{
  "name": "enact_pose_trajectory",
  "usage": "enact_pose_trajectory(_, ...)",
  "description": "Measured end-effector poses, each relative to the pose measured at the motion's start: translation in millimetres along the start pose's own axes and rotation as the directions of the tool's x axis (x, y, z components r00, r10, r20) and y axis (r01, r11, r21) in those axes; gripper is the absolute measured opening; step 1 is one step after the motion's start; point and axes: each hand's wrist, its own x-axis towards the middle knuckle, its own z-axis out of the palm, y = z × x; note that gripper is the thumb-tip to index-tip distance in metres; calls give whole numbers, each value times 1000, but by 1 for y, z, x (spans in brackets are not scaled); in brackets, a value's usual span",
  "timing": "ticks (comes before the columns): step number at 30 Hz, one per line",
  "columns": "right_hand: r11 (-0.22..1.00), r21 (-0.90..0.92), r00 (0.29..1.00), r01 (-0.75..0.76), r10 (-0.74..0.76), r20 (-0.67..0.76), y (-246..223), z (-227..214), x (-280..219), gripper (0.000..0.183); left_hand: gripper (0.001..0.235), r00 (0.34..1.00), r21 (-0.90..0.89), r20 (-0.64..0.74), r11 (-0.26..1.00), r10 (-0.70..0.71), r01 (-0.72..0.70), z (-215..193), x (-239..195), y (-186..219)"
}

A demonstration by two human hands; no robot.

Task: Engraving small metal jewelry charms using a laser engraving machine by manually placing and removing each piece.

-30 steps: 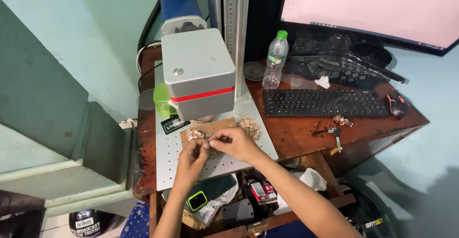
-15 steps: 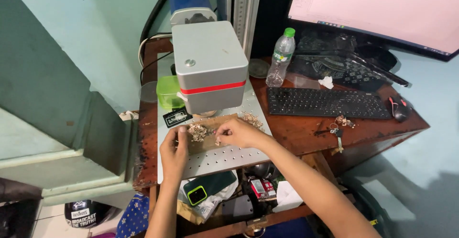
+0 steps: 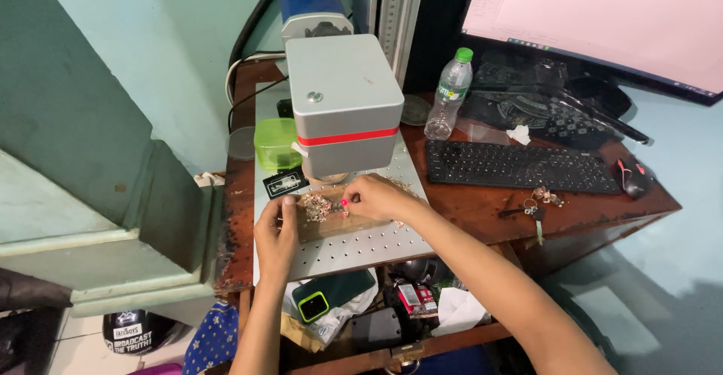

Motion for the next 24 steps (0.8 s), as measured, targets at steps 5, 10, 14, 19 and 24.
enact_pose_trajectory(5,998,-62,1000,3,-3,1,-3,-1,1,13,23,1000,-4,-8,1000,-5,4,0,2,-2)
enact_pose_trajectory(10,992,-119,998,-40,47,51,-8,-9,11,17,24,1000,9,-6,1000,-15,15,0,2,-2)
enact_pose_trajectory(14,983,-157,986,-96,115,120,-10,-18,17,20,24,1000,17,-23,1000,-7,7,1,3,-9)
enact_pose_trajectory(19,975,-178,967,-133,167,191,-22,-26,17,23,23,1000,22,-16,1000,-1,2,2,4,-13)
enact_pose_trajectory(24,970,-198,957,-138,183,226,-10,-24,24,21,23,1000,13,-31,1000,-7,8,-1,5,-15)
